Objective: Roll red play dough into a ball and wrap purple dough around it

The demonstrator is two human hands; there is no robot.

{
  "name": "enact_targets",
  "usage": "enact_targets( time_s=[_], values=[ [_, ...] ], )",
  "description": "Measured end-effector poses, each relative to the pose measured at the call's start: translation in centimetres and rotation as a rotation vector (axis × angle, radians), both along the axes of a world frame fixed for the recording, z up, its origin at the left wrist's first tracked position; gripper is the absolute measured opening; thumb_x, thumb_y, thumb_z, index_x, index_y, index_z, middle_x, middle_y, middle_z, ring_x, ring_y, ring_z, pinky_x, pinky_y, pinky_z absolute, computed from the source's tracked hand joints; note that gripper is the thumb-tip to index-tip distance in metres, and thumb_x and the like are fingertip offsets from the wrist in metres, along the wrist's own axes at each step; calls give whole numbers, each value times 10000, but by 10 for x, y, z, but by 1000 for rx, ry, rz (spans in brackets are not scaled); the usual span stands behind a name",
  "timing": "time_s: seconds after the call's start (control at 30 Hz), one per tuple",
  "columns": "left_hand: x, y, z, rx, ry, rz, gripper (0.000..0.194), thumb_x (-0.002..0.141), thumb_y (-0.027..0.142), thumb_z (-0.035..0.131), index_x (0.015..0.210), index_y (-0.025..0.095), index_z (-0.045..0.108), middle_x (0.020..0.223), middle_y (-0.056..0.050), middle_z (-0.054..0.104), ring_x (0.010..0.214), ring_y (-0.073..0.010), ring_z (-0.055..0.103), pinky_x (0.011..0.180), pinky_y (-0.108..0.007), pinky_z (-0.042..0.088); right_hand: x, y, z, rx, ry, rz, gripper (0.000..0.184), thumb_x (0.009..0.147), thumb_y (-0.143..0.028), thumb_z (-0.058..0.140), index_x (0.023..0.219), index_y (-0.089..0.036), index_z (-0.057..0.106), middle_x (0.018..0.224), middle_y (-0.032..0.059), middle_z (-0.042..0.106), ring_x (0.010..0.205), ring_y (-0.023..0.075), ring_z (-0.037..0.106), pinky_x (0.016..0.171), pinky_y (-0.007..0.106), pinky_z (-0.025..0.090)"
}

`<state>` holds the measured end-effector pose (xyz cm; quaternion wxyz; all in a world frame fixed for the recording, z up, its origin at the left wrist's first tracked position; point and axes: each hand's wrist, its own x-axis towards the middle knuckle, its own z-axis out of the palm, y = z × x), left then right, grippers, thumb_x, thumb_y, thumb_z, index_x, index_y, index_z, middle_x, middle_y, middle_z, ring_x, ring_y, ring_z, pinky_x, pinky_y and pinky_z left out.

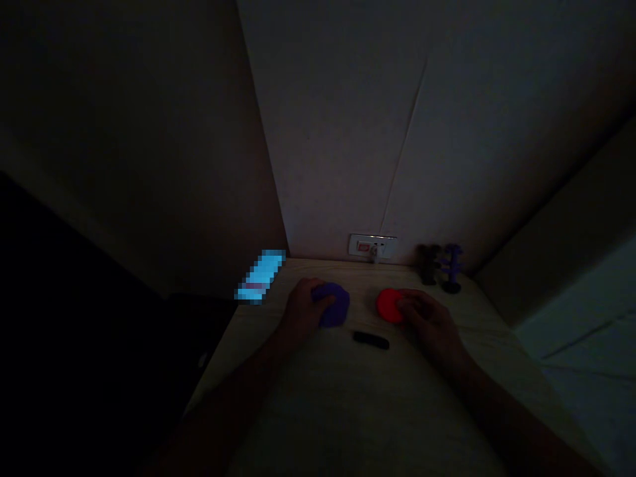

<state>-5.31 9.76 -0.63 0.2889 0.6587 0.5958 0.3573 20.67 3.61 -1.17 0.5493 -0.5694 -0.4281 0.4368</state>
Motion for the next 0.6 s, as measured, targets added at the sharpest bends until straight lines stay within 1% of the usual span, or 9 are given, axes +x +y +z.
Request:
enact_targets(
  time_s=[0.1, 0.17, 0.27, 0.33, 0.43, 0.53, 0.6],
  values=[
    [4, -2, 0, 5, -157, -11, 279, 850, 310, 682, 1081, 152, 692, 1087, -90, 735, 1029, -248, 678, 945, -368, 516, 0, 1, -1, 7, 23, -17, 480, 715, -515, 857, 1038, -191, 713, 802, 27, 714, 592, 133, 614, 519, 249, 494],
    [7, -3, -1, -9, -292, -12, 291, 852, 351, 679, 1056, 145, 697, 1042, -96, 750, 998, -261, 689, 906, -372, 532, 0, 1, -2, 18, 46, -28, 483, 724, -513, 851, 1055, -195, 704, 803, 20, 710, 552, 126, 609, 501, 256, 489],
    [11, -5, -4, -109, -456, -49, 317, 834, 398, 701, 1021, 144, 735, 1023, -109, 776, 977, -280, 708, 861, -377, 557, 1, 2, -2, 19, 54, -21, 473, 732, -505, 851, 1056, -195, 699, 796, 14, 701, 544, 127, 624, 498, 256, 492],
    [13, -6, -4, -189, -544, -80, 322, 827, 396, 709, 1020, 143, 759, 1012, -108, 791, 939, -274, 724, 838, -371, 570, 0, 2, -1, 8, 64, -16, 477, 721, -495, 861, 1053, -194, 699, 799, 11, 699, 551, 128, 631, 499, 253, 496],
    [13, -7, -1, -217, -594, -51, 316, 805, 363, 732, 1018, 133, 773, 982, -95, 801, 883, -257, 736, 800, -352, 577, 0, 2, 0, -5, 75, -21, 485, 702, -495, 869, 1042, -192, 704, 790, 6, 694, 547, 125, 625, 504, 255, 504],
    [12, -8, 1, -197, -598, -31, 307, 783, 379, 763, 963, 130, 781, 939, -90, 799, 858, -254, 736, 752, -332, 575, -1, 2, 1, 2, 55, -23, 475, 699, -505, 865, 1019, -189, 711, 795, 13, 697, 557, 128, 619, 509, 260, 505],
    [13, -8, 0, -194, -623, -31, 320, 768, 394, 782, 953, 133, 783, 944, -91, 798, 871, -256, 736, 761, -335, 576, -1, 3, 1, 1, 43, -24, 472, 702, -509, 859, 1018, -189, 713, 788, 17, 697, 558, 130, 608, 508, 264, 499]
  ],
)
